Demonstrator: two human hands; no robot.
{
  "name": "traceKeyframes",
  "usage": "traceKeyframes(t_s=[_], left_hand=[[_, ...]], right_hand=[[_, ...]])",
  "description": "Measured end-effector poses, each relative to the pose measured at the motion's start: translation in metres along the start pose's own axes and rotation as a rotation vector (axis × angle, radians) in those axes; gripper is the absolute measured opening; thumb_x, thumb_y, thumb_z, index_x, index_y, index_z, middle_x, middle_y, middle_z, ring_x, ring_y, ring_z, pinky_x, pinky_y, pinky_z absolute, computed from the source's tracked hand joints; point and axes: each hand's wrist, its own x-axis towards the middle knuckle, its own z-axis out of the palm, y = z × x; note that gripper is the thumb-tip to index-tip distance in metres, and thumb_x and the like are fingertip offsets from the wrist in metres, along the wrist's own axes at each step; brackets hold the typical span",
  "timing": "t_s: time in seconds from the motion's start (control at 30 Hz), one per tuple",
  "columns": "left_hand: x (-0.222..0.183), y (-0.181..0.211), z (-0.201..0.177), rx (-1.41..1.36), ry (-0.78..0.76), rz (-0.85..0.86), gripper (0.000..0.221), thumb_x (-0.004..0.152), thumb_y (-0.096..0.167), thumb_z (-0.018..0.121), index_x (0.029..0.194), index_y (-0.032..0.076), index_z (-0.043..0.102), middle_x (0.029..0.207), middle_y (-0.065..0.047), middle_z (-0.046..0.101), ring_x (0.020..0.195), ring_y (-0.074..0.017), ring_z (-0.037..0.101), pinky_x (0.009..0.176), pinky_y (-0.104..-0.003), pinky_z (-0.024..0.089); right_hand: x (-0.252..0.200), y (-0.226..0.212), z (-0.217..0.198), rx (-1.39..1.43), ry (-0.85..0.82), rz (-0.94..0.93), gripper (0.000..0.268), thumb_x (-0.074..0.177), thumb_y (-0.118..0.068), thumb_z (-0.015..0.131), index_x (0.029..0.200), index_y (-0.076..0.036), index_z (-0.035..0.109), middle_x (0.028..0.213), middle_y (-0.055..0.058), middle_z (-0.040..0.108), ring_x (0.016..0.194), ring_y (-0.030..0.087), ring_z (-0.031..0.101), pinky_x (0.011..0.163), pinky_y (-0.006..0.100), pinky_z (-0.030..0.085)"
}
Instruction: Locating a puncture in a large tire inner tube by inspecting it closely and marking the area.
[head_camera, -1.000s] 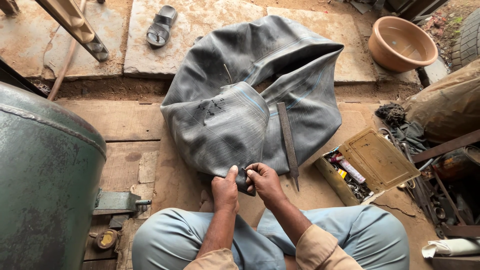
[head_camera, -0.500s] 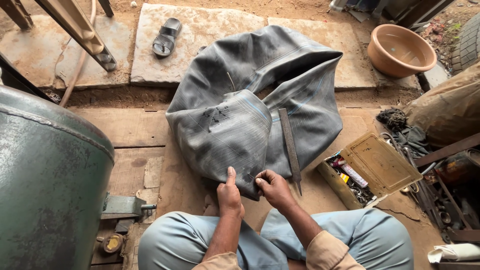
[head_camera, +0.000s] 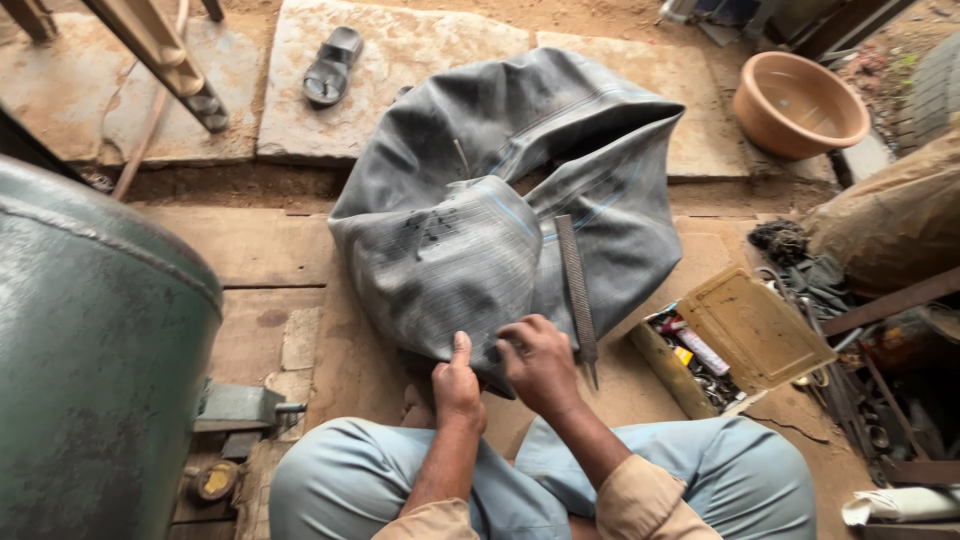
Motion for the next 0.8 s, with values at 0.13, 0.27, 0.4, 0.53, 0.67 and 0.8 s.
traceKeyframes(t_s=[0.13,0.27,0.4,0.53,0.67,0.8], left_hand=[[-0.008,0.007,0.006,0.05,0.025,-0.019,0.051,0.099,0.041,0.065,0.106,-0.009,0.072,0.099,-0.01,0.069,0.085,-0.0195,0.06,0.075,-0.035,0.051],[-0.027,0.024,0.018,-0.028,-0.027,-0.027,0.046,0.099,0.038,0.06,0.11,-0.006,0.068,0.106,-0.009,0.071,0.092,-0.019,0.066,0.08,-0.035,0.055],[-0.017,0.012,0.01,-0.071,-0.064,-0.019,0.047,0.102,0.037,0.057,0.112,-0.008,0.066,0.107,-0.011,0.069,0.091,-0.018,0.065,0.08,-0.036,0.056],[-0.015,0.007,0.009,-0.045,-0.071,-0.058,0.047,0.105,0.036,0.056,0.111,-0.009,0.065,0.108,-0.013,0.068,0.09,-0.0189,0.065,0.078,-0.037,0.054],[0.039,-0.038,-0.024,0.55,-0.085,0.23,0.033,0.1,0.024,0.057,0.118,-0.002,0.066,0.099,-0.009,0.07,0.088,-0.0203,0.065,0.077,-0.038,0.054],[0.051,-0.059,-0.047,1.038,-0.09,0.693,0.024,0.095,0.009,0.06,0.111,0.001,0.076,0.098,-0.002,0.076,0.089,-0.0138,0.067,0.078,-0.036,0.052]], right_hand=[[0.01,0.002,0.003,-0.178,0.068,-0.313,0.011,0.077,-0.016,0.078,0.086,-0.011,0.076,0.095,0.01,0.068,0.092,0.031,0.064,0.081,0.046,0.046],[0.019,0.003,-0.001,-0.296,-0.079,-0.456,0.011,0.079,-0.015,0.075,0.083,-0.009,0.066,0.091,0.01,0.063,0.094,0.03,0.061,0.081,0.047,0.041],[0.03,-0.001,0.005,-0.393,-0.225,-0.476,0.012,0.088,-0.016,0.07,0.088,-0.008,0.062,0.091,0.009,0.059,0.092,0.029,0.059,0.082,0.046,0.039],[0.045,-0.024,0.006,-0.226,-0.089,-0.524,0.013,0.09,-0.017,0.069,0.093,-0.008,0.061,0.094,0.01,0.06,0.094,0.03,0.06,0.081,0.045,0.042],[0.068,-0.015,0.017,0.364,-0.411,0.214,0.017,0.098,-0.021,0.06,0.106,-0.007,0.06,0.08,0.01,0.068,0.071,0.028,0.067,0.062,0.042,0.053],[0.086,-0.005,0.02,0.464,-0.61,0.418,0.023,0.1,-0.024,0.058,0.106,-0.002,0.057,0.07,0.005,0.06,0.055,0.019,0.065,0.043,0.035,0.056]])
